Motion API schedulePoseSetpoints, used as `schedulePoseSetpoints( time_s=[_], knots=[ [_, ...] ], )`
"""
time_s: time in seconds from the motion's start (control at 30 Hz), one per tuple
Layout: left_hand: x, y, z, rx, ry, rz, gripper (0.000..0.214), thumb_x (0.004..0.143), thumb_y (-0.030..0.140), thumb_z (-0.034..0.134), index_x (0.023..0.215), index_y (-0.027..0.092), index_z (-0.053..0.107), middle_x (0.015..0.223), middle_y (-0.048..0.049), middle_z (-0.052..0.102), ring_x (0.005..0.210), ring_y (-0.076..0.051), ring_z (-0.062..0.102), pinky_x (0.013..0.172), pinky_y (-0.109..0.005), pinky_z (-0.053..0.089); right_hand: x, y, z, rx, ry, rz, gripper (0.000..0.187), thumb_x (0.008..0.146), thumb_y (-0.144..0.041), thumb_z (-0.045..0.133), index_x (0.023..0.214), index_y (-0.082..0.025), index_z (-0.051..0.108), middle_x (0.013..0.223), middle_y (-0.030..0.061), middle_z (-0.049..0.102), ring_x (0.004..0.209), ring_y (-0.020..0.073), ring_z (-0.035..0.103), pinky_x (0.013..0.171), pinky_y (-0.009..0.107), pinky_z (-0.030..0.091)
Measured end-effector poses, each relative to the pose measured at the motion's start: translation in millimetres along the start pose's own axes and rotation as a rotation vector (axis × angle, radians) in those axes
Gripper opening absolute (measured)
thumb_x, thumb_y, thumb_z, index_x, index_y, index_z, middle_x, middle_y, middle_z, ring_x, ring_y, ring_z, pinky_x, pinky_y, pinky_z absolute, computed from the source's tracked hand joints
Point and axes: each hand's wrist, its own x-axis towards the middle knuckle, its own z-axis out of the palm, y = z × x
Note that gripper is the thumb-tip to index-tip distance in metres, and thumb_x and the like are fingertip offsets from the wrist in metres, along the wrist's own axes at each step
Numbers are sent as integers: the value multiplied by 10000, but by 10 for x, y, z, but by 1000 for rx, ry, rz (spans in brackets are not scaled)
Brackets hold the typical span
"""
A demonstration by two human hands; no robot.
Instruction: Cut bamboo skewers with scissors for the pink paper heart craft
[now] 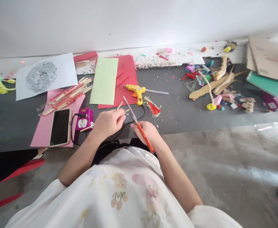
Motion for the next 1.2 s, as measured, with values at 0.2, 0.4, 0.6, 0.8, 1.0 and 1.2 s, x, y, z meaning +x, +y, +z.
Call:
schedulePoseSetpoints(
  time_s=[0.2,0.4,0.6,0.8,1.0,1.2],
  knots=[
    [-22,9,-5,2,-27,-69,228,927,292,387,840,219,585,729,-17,660,648,-174,622,535,-285,269,21,60,-35,43,-99,-36,466,859,-611,403,632,-204,416,550,-35,470,501,106,406,520,248,322],
    [-46,39,-4,34,24,-152,259,939,288,369,874,215,610,763,-33,687,654,-180,635,531,-284,272,-29,112,-120,120,-189,-198,527,880,-672,305,874,-190,520,669,-16,459,603,130,434,562,267,395],
    [-43,-28,-68,63,111,-221,252,927,278,391,969,203,628,785,-41,698,661,-185,639,533,-286,277,-103,129,-114,145,-239,-265,532,892,-668,291,1000,-193,506,774,-4,468,675,136,440,628,282,426],
    [-86,-33,-95,53,147,-212,257,937,284,380,947,212,627,729,-35,674,615,-178,616,521,-294,238,-124,68,-69,183,-178,-223,557,879,-695,289,953,-198,526,656,-39,428,605,122,413,602,268,383],
    [-127,9,-124,42,147,-197,260,945,286,365,926,205,612,696,-38,650,615,-172,610,516,-301,220,-125,11,-42,157,-92,-156,558,831,-727,364,821,-191,518,584,-45,416,541,109,377,517,245,312],
    [-127,33,-126,43,140,-201,282,949,290,357,868,203,612,678,-41,648,618,-172,613,522,-303,224,-116,-43,-32,22,-16,-111,482,838,-673,409,689,-215,417,558,-41,444,523,111,379,517,240,311]
  ],
)
